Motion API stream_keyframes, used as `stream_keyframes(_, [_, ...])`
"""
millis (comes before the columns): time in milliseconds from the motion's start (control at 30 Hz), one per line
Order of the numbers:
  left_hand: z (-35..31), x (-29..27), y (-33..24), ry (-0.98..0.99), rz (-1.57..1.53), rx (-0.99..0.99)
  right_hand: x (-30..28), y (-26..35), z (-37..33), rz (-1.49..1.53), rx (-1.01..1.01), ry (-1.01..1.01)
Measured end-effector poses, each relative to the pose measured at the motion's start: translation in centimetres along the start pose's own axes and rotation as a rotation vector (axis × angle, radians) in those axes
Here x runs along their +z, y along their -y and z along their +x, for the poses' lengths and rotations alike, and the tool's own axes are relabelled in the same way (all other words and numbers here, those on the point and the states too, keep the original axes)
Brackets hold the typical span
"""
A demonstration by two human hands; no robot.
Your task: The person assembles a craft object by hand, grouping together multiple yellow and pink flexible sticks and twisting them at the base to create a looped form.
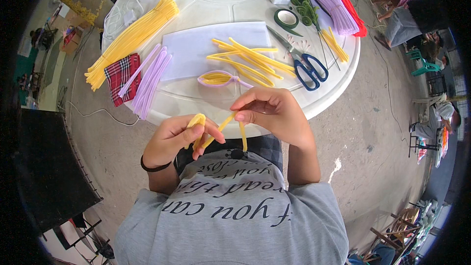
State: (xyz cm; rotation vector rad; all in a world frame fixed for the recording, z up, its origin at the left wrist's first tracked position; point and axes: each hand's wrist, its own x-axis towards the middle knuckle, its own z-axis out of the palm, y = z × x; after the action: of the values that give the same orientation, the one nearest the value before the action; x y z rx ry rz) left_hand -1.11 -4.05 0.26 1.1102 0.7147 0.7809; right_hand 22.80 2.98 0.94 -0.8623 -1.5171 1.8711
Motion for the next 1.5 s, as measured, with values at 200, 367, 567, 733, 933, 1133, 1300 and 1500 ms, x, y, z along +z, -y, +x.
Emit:
stream_keyframes(200, [0.1, 0.1, 0.0, -0.122, -0.034, 0.001, -1.7, 0.5, -0.6, 0.000, -0.041, 0.112])
stream_keyframes(367, [1.0, 0.9, 1.4, -0.148, 0.080, -0.016, 0.4, 2.5, -0.3, -0.082, -0.184, 0.071])
stream_keyframes(567, [1.3, 2.3, 0.5, -0.081, 0.082, -0.030, 2.1, 2.1, 0.9, -0.116, -0.171, 0.004])
stream_keyframes(733, [1.1, 2.2, 0.4, -0.077, 0.076, -0.053, 1.9, 1.6, 1.1, -0.159, -0.192, 0.030])
stream_keyframes(933, [1.1, 2.2, 0.6, -0.066, 0.074, -0.026, 1.7, 1.3, 1.1, -0.196, -0.163, 0.054])
stream_keyframes(1133, [1.1, 2.3, 0.7, -0.091, 0.125, -0.007, 1.5, 1.5, 1.0, -0.326, -0.125, 0.079])
stream_keyframes(1300, [1.1, 2.1, 0.6, -0.061, 0.169, -0.008, 1.5, 1.3, 1.1, -0.381, -0.146, 0.098])
stream_keyframes(1500, [1.1, 2.3, 0.5, -0.069, 0.124, -0.070, 1.2, 1.5, 1.2, -0.575, -0.263, 0.133])
